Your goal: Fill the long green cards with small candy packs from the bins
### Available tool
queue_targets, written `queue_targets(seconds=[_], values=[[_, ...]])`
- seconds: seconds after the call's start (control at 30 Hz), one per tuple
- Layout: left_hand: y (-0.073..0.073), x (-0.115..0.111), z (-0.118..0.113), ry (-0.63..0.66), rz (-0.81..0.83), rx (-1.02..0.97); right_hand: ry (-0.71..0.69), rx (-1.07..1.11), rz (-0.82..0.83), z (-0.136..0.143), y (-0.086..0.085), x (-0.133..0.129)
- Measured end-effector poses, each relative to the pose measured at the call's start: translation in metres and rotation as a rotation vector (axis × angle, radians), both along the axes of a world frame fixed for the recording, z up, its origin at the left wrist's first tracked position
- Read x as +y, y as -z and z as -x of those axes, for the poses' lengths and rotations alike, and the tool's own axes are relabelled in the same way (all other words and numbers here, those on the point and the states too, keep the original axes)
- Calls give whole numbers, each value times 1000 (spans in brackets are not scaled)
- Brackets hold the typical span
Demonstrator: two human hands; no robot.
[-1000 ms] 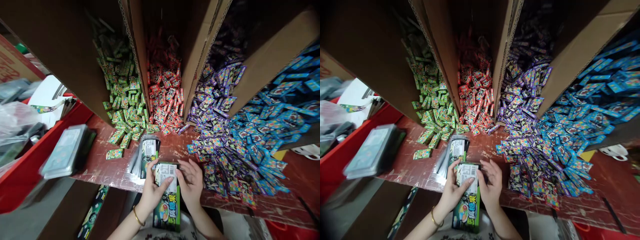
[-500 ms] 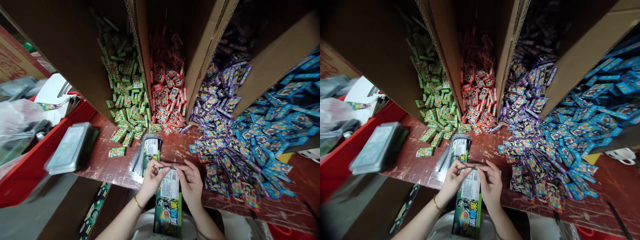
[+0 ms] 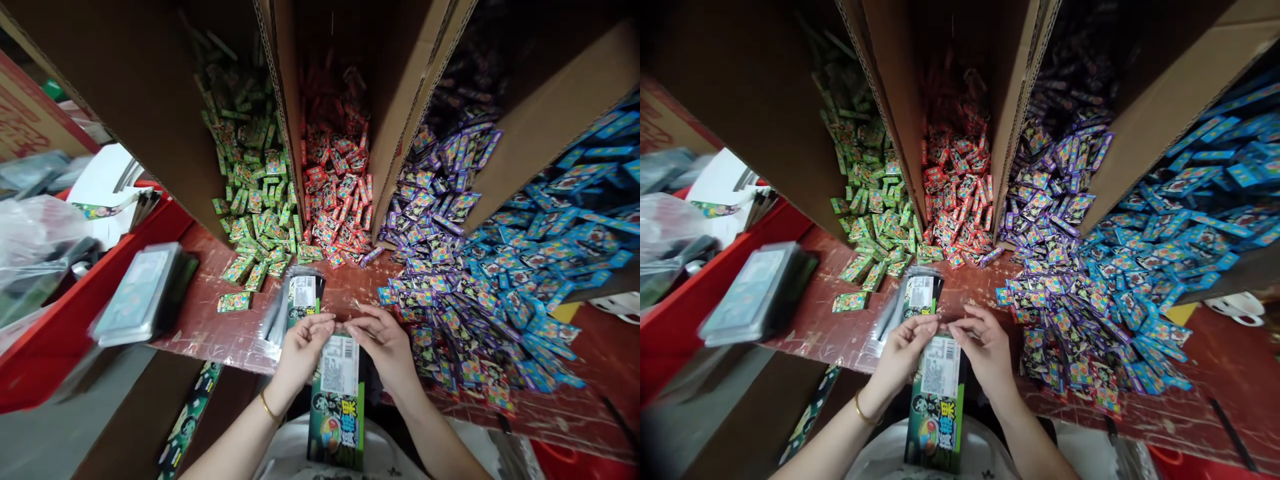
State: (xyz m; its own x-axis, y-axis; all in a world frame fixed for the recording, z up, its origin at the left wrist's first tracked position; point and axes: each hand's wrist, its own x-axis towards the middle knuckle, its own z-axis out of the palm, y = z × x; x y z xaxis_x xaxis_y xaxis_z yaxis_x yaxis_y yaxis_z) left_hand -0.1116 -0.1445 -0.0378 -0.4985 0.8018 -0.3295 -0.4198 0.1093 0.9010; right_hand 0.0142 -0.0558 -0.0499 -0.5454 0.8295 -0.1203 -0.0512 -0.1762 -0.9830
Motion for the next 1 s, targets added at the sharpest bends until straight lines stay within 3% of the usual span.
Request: queue_targets(seconds=[0.2, 0.4, 0.53, 0.67, 0.87, 1.0], values=[[11, 6, -1, 10, 1, -17, -45, -54, -50, -8, -2, 1], [17, 0, -6, 7, -44, 251, -92, 18, 114, -11, 4, 12], [17, -3, -13, 33, -79, 386, -8, -60, -66, -12, 12, -3], [22, -4, -15, 84, -33, 363, -23, -95, -215, -17, 18, -14], [24, 3, -13, 141, 6, 381, -105, -63, -333, -14, -1, 30], [19, 9, -17, 159, 14, 401, -345, -129, -282, -7, -16, 54]])
